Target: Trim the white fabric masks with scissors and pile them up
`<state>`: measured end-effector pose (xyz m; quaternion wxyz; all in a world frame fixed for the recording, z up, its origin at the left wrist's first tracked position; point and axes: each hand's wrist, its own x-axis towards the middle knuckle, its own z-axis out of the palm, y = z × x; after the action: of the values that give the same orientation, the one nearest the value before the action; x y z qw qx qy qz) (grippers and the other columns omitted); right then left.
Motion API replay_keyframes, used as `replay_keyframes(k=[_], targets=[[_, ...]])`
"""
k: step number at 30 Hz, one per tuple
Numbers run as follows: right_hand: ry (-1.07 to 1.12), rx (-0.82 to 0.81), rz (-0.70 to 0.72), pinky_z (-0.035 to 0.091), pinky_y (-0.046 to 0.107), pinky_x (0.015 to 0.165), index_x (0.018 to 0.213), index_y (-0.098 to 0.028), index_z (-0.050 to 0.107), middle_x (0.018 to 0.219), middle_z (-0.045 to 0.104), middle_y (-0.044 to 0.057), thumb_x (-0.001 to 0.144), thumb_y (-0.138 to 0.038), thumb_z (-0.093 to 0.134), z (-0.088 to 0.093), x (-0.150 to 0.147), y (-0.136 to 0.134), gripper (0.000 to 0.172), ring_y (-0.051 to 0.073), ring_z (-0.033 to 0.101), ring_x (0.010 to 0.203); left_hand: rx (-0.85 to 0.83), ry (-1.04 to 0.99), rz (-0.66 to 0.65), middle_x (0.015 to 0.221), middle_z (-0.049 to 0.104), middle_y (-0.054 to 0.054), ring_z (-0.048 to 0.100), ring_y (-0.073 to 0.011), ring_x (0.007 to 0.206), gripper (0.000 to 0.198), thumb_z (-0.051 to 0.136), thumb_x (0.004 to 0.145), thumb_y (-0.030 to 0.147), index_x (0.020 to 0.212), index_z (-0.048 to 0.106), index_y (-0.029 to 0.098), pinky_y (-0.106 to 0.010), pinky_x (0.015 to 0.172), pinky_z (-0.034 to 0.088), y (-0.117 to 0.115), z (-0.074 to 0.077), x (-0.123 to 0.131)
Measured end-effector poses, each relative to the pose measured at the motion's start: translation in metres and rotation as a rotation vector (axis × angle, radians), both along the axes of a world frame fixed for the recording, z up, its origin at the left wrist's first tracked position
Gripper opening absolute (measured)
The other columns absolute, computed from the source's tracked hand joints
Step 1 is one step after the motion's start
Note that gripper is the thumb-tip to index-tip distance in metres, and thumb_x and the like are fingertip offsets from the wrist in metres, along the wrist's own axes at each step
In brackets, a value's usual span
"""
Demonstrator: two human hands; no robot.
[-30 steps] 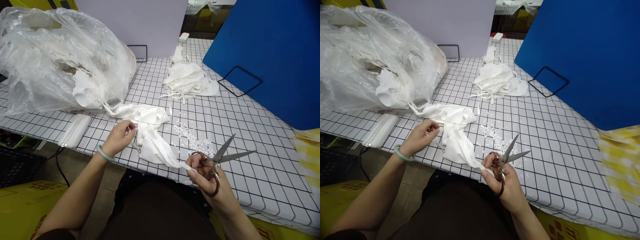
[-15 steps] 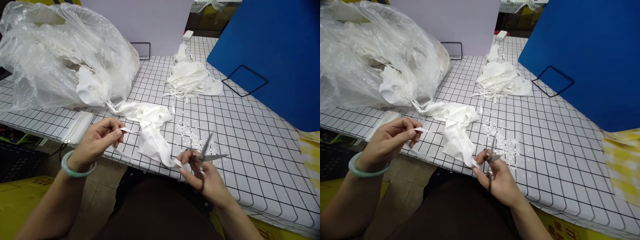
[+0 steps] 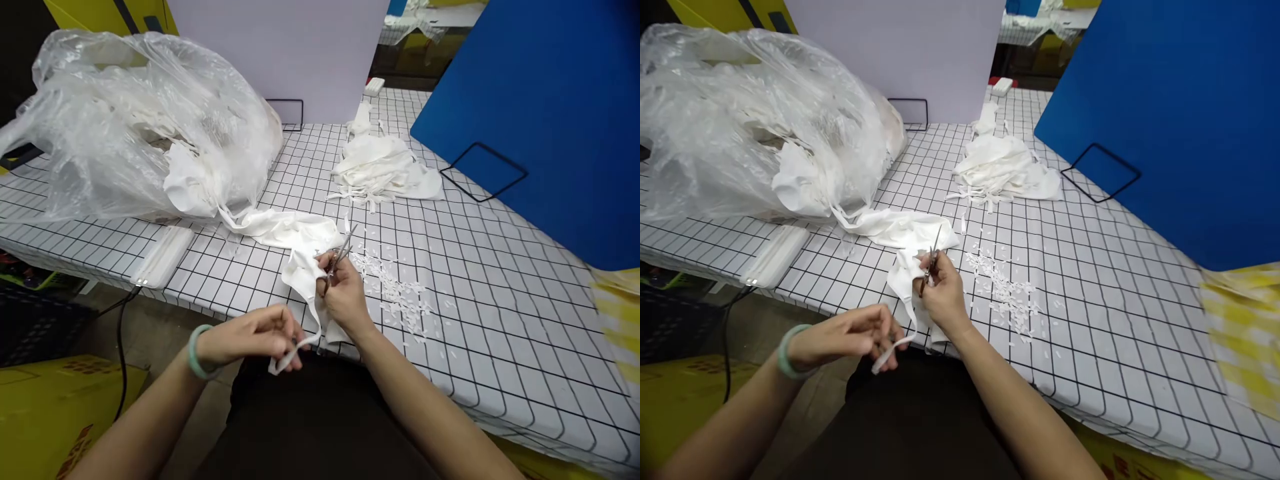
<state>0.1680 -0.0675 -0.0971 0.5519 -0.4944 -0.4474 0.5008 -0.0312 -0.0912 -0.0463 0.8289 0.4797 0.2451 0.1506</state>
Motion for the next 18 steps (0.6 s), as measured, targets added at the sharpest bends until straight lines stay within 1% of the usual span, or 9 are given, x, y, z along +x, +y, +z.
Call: replay_keyframes(k=[3,4,6,8,10,13,14,16,18], targets=[[0.050,-0.028,0.010,0.048,0.027,0.064,0.084,-0.025,0.050,0.092,0.059,-0.001,0.062,-0.018,0.063,0.015,0.006,-0.002,0.027,0.016,0.058,0.077,-0.057,-0.052,0.294,0.115,0.066,-0.012,0.070,-0.0225,0.097,0.034,0.071,0.086,0.035,0.115,0.063,0.021,-0.037,0.086,0.057,0.000,-0.019,0.027],[0.054,-0.052,0.012,0.045,0.026,0.058,0.085,-0.025,0.049,0.091,0.059,-0.001,0.062,-0.018,0.063,0.018,0.007,-0.003,0.028,0.014,0.056,0.070,-0.034,-0.072,0.343,0.112,0.067,-0.012,0.069,-0.0220,0.096,0.035,0.072,0.084,0.035,0.114,0.065,0.019,-0.037,0.087,0.056,0.001,-0.021,0.035],[0.022,-0.067,0.000,0.045,0.027,0.057,0.086,-0.025,0.048,0.093,0.060,-0.001,0.062,-0.019,0.064,0.020,0.011,-0.002,0.029,0.014,0.054,0.067,0.018,-0.052,0.416,0.098,0.068,-0.010,0.066,-0.0178,0.082,0.029,0.073,0.084,0.035,0.105,0.070,0.016,-0.031,0.076,0.055,0.002,-0.018,0.046],[-0.069,-0.036,-0.034,0.050,0.030,0.069,0.087,-0.024,0.050,0.101,0.063,0.002,0.064,-0.020,0.065,0.019,0.018,-0.001,0.029,0.018,0.060,0.083,0.083,0.030,0.494,0.085,0.066,-0.007,0.058,-0.0115,0.066,0.024,0.069,0.089,0.037,0.098,0.073,0.014,-0.023,0.059,0.047,0.003,-0.013,0.049],[-0.180,-0.001,-0.044,0.050,0.037,0.086,0.092,-0.024,0.052,0.118,0.064,0.005,0.067,-0.020,0.068,0.018,0.025,-0.002,0.030,0.023,0.059,0.107,0.144,0.106,0.537,0.079,0.064,-0.005,0.052,-0.0089,0.061,0.026,0.065,0.093,0.039,0.094,0.074,0.014,-0.020,0.052,0.040,0.003,-0.009,0.048],[-0.180,0.020,0.141,0.049,0.040,0.096,0.102,-0.026,0.056,0.135,0.059,0.007,0.074,-0.022,0.074,0.021,0.034,-0.009,0.033,0.025,0.056,0.119,0.200,0.137,0.506,0.077,0.064,-0.005,0.051,-0.0100,0.061,0.029,0.065,0.093,0.042,0.093,0.075,0.015,-0.022,0.052,0.039,0.003,-0.004,0.044],[-0.127,0.024,0.236,0.050,0.039,0.094,0.101,-0.025,0.058,0.129,0.062,0.007,0.076,-0.025,0.076,0.023,0.035,-0.012,0.031,0.024,0.059,0.114,0.230,0.138,0.496,0.076,0.063,-0.004,0.051,-0.0106,0.062,0.029,0.064,0.094,0.042,0.093,0.075,0.016,-0.023,0.053,0.041,0.003,-0.001,0.044],[-0.005,-0.013,0.348,0.054,0.035,0.079,0.093,-0.023,0.061,0.102,0.067,0.005,0.074,-0.033,0.081,0.024,0.032,-0.017,0.029,0.020,0.064,0.089,0.351,0.148,0.484,0.076,0.058,-0.003,0.052,-0.0129,0.068,0.029,0.061,0.096,0.041,0.090,0.075,0.017,-0.026,0.062,0.047,0.002,0.006,0.044],[0.089,-0.087,0.302,0.051,0.029,0.059,0.084,-0.022,0.060,0.078,0.061,0.000,0.069,-0.042,0.085,0.022,0.024,-0.020,0.036,0.015,0.057,0.065,0.545,0.183,0.532,0.084,0.055,-0.005,0.054,-0.0170,0.081,0.028,0.058,0.097,0.038,0.086,0.074,0.018,-0.032,0.077,0.051,0.002,0.013,0.048]])
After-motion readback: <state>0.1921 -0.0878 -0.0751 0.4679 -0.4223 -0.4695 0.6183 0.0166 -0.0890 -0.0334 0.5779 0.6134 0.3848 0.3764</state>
